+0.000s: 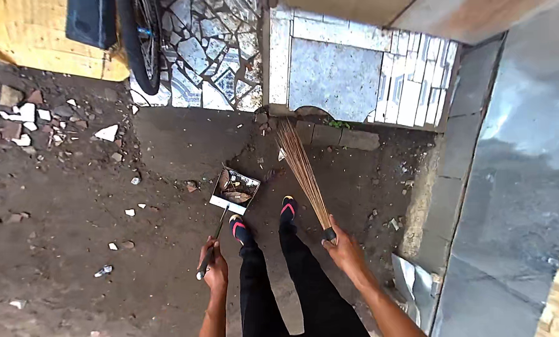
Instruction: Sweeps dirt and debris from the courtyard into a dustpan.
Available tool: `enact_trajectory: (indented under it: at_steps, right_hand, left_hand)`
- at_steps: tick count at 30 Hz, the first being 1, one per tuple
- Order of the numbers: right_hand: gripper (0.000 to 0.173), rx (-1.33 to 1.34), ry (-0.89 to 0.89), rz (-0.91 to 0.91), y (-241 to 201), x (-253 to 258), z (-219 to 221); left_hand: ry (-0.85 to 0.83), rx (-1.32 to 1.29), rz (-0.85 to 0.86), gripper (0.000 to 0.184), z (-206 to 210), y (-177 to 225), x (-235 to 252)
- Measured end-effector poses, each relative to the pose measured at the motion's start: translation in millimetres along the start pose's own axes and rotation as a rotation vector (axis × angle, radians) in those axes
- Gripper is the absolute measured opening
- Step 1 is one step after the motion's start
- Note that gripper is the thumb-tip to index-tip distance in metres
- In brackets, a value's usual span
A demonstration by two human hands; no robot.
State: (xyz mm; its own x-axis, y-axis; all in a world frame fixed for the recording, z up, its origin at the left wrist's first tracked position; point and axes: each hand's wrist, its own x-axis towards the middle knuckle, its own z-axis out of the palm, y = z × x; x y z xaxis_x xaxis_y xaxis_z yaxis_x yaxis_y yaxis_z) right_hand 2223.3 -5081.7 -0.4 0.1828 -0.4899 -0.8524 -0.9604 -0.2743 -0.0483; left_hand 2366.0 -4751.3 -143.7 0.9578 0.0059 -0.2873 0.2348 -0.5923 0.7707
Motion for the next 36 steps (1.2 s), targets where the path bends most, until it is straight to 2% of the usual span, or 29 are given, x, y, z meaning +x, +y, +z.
enact_trajectory:
  at_steps: [3, 5, 8, 11, 13, 15, 16, 18, 21, 23, 25, 27, 30, 34, 36]
  right_hand:
    - [0.077, -0.122, 0.098, -0.133, -40.6, 51.1, -41.3]
    - [0.074, -0.173, 0.191, -0.240, -84.3, 98.1, -65.4]
    - [0.078, -0.226, 0.367, -0.401, -160.5, 189.5, -100.5]
    - [0.079, -0.259, 0.377, -0.401, -240.3, 258.2, -137.5]
    - [0.078, -0.278, 0.317, -0.373, -270.8, 281.2, -140.6]
    - [0.071, -0.319, 0.222, -0.409, -260.7, 278.5, -118.8]
    - [0.073, -0.360, 0.178, -0.443, -238.2, 268.9, -100.5]
    - [0.088, -0.441, 0.098, -0.458, -173.6, 229.7, -56.1]
    - [0.091, -0.556, -0.070, -0.363, -80.0, 154.6, -8.6]
    - [0.086, -0.587, -0.112, -0.267, -47.6, 89.8, -2.8]
    - [0.084, -0.578, -0.114, -0.171, -39.1, 31.2, -11.2]
    - [0.082, -0.575, -0.081, -0.147, -42.7, -4.7, -22.6]
    - [0.078, -0.582, 0.018, -0.218, -70.8, -1.7, -28.8]
    - [0.074, -0.580, 0.245, -0.381, -106.4, 87.7, -3.3]
    - [0.073, -0.562, 0.316, -0.425, -139.5, 132.0, 10.2]
  left_hand:
    - [0.071, -0.047, -0.046, 0.022, 4.2, -10.1, -19.2]
    - [0.115, -0.063, -0.068, 0.021, 5.9, -16.6, -29.5]
    - [0.162, -0.080, -0.100, 0.020, 4.6, -27.6, -42.7]
    - [0.185, -0.096, -0.150, 0.019, -3.0, -37.0, -59.2]
    - [0.197, -0.090, -0.157, 0.019, -8.0, -42.1, -65.7]
    - [0.187, -0.068, -0.156, 0.019, -10.5, -43.6, -71.2]
    - [0.171, -0.052, -0.163, 0.020, -10.8, -42.1, -74.0]
    - [0.156, -0.022, -0.167, 0.020, -10.4, -42.2, -75.1]
    - [0.100, 0.056, -0.173, 0.021, -11.8, -46.4, -70.4]
    - [0.044, 0.114, -0.187, 0.021, -13.7, -53.4, -67.1]
    - [-0.016, 0.154, -0.199, 0.024, -17.8, -60.9, -65.5]
    - [-0.058, 0.169, -0.196, 0.025, -20.8, -66.6, -63.1]
    - [-0.086, 0.210, -0.190, 0.026, -26.8, -72.2, -57.1]
    - [-0.072, 0.204, -0.153, 0.024, -41.4, -76.5, -55.8]
    - [-0.028, 0.165, -0.108, 0.021, -49.9, -83.9, -61.2]
